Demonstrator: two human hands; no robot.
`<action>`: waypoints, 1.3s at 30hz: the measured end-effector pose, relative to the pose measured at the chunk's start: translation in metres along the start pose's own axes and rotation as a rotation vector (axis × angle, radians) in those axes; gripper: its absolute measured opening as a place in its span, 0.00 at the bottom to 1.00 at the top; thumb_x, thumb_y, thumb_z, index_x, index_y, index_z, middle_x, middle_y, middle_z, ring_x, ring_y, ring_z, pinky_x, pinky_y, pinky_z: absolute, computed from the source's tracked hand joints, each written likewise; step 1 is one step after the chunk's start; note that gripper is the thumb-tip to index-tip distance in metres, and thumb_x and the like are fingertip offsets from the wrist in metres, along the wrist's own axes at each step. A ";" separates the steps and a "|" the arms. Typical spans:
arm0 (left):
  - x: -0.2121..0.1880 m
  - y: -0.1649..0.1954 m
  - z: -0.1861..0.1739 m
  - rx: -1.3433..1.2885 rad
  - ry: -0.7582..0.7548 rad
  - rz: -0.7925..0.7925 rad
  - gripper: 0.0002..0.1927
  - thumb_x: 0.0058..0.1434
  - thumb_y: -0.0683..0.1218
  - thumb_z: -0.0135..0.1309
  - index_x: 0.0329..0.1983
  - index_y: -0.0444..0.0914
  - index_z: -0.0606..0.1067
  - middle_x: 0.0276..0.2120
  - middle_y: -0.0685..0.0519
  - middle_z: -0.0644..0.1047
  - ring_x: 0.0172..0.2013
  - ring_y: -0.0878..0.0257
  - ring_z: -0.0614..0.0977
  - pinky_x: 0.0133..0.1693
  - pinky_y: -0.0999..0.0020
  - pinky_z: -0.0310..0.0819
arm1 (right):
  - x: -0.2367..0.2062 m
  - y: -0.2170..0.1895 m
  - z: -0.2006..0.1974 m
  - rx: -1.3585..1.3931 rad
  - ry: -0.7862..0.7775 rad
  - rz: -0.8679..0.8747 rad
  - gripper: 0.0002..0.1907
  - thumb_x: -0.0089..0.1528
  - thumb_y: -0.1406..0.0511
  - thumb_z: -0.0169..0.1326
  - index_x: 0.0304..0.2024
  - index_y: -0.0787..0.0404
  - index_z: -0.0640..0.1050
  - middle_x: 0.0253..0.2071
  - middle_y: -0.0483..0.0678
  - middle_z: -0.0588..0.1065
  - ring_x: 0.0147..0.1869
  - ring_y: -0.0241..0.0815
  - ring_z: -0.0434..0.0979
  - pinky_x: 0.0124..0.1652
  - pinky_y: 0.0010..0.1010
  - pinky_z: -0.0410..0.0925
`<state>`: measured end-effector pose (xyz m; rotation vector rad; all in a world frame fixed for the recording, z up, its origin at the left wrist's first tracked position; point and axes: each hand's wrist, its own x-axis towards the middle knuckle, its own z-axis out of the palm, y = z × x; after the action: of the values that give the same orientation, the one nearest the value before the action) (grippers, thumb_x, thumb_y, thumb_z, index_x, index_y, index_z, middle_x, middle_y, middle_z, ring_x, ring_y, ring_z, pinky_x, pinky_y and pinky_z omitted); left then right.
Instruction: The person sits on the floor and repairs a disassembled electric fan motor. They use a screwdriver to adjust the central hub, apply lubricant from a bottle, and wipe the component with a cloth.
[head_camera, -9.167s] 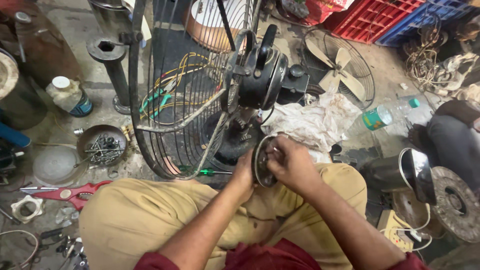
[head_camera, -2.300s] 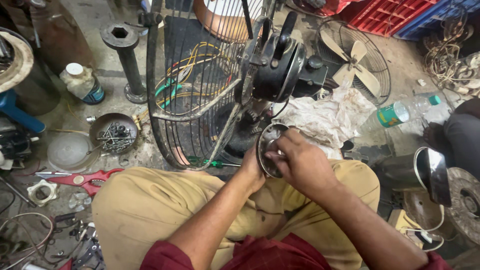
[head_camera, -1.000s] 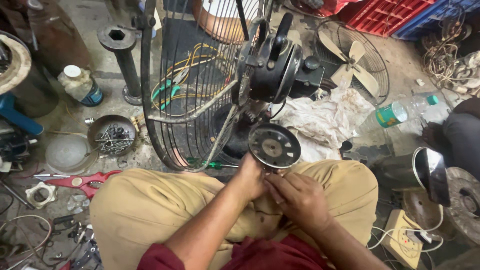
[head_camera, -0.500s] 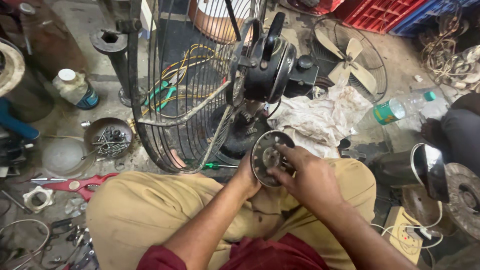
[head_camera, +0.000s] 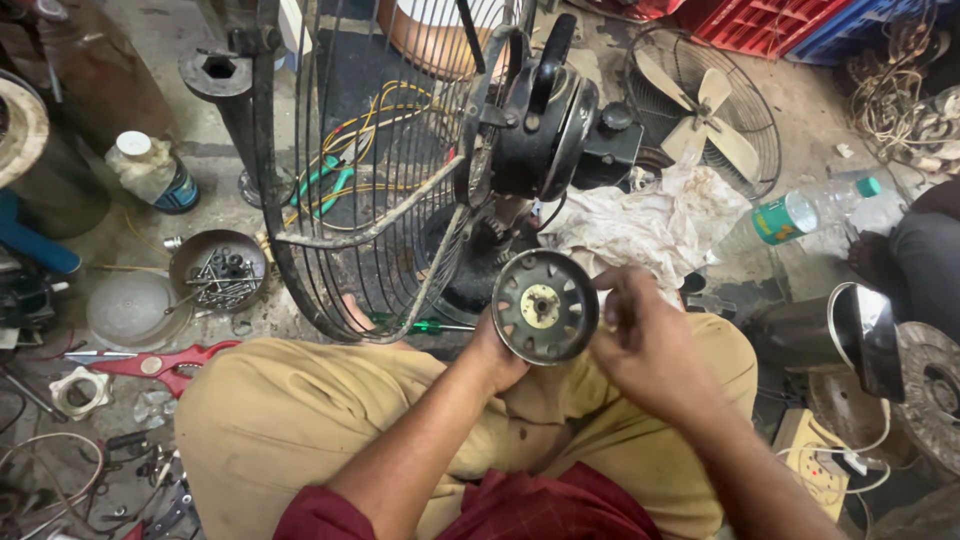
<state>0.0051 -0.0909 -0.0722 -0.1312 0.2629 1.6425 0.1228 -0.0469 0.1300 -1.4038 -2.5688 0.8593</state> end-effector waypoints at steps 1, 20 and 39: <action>0.001 0.000 -0.002 0.012 0.010 0.021 0.20 0.71 0.53 0.42 0.56 0.38 0.74 0.49 0.49 0.81 0.47 0.58 0.84 0.50 0.60 0.81 | -0.002 0.003 -0.008 0.023 -0.026 -0.140 0.26 0.56 0.72 0.56 0.58 0.60 0.72 0.33 0.54 0.75 0.31 0.41 0.73 0.32 0.34 0.70; 0.022 -0.005 -0.028 0.042 0.016 0.158 0.17 0.72 0.52 0.43 0.54 0.38 0.76 0.49 0.51 0.80 0.47 0.61 0.82 0.51 0.63 0.79 | -0.029 -0.002 -0.021 -0.217 -0.008 -0.418 0.19 0.58 0.66 0.59 0.53 0.55 0.81 0.36 0.54 0.81 0.37 0.55 0.82 0.37 0.41 0.73; -0.002 0.002 -0.005 -0.055 -0.113 0.013 0.19 0.73 0.51 0.38 0.55 0.35 0.73 0.49 0.45 0.79 0.48 0.52 0.82 0.51 0.53 0.80 | -0.021 0.046 0.023 0.230 0.180 -0.478 0.15 0.61 0.69 0.59 0.51 0.64 0.80 0.39 0.49 0.78 0.43 0.39 0.77 0.43 0.28 0.69</action>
<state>0.0027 -0.0939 -0.0768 -0.0784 0.1328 1.6647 0.1617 -0.0540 0.0904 -0.7217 -2.4145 0.8611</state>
